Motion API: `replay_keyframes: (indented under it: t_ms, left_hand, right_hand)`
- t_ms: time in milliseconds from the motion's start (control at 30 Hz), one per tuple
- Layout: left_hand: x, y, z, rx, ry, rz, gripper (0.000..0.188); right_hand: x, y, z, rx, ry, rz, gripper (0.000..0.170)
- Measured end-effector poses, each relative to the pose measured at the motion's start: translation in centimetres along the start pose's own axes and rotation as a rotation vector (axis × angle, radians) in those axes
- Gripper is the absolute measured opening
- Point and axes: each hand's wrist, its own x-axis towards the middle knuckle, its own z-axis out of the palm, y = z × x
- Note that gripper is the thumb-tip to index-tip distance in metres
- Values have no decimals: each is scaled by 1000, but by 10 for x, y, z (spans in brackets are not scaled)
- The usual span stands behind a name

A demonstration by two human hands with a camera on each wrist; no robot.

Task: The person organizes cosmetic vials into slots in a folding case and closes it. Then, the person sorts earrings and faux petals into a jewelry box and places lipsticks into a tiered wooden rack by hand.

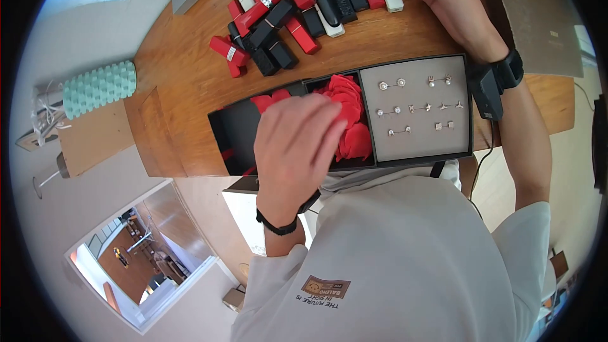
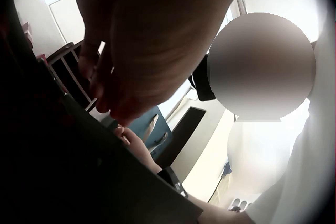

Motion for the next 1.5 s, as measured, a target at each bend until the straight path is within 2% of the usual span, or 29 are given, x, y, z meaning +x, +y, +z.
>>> replay_keyframes:
  t_ms: [67, 200, 300, 433, 500, 633, 700, 733, 800, 833, 900, 1033, 1067, 1100, 1167, 1267, 1433, 1500]
  left_hand:
    - [-2, 4, -4, 112, -144, 165, 27]
    - [-14, 0, 2, 114, -252, 162, 31]
    - [-13, 0, 0, 134, -198, 138, 29]
    - [-3, -5, 4, 156, -193, 160, 27]
    - [0, -3, 11, 163, -213, 115, 25]
    - [2, -8, 0, 152, -187, 168, 22]
    - [-3, -14, -17, 135, -112, 23, 18]
    - [-10, -20, -24, 144, -113, 20, 18]
    - [-24, -34, -35, 264, 64, -284, 15]
    - [-25, -36, -39, 272, 68, -287, 15]
    - [-28, -40, -46, 182, 53, -660, 19]
    - [-38, -60, -34, 158, 24, -681, 31]
    - [-36, -61, -32, 161, 39, -692, 31]
    - [-34, -61, -30, 152, 8, -686, 30]
    - [-30, -63, -24, 158, 10, -659, 26]
    - [-23, -63, -21, 80, -22, -730, 21]
    - [-31, -65, -31, 2, 118, -731, 16]
    - [-36, -66, -37, -256, 159, -779, 16]
  right_hand:
    - [0, 1, -1, 5, 2, 4, 36]
    - [2, 3, -4, 4, -16, 8, 37]
    - [1, 3, -3, -6, -18, 6, 37]
    - [0, 2, -2, -22, -18, -11, 37]
    - [0, 2, -1, -8, -16, -8, 37]
    - [1, 3, -4, 22, -30, 0, 37]
    - [2, 2, -3, 4, -22, -13, 37]
    - [2, 2, -3, -19, -13, -25, 37]
    - [1, 0, -1, -27, -17, -21, 37]
    - [0, -1, -1, -43, -13, -17, 37]
    - [-1, -1, -1, -27, -20, -22, 37]
    - [-6, -5, 6, -42, -21, -37, 38]
    - [-6, -6, 5, -75, 1, -47, 39]
    - [7, 12, -19, 44, -64, -71, 27]
    - [11, 19, -26, -7, -66, -66, 30]
    - [6, 9, -11, -102, -54, -71, 33]
    - [9, 12, -15, -50, -15, -50, 31]
    - [8, 12, -12, -46, -40, -54, 32]
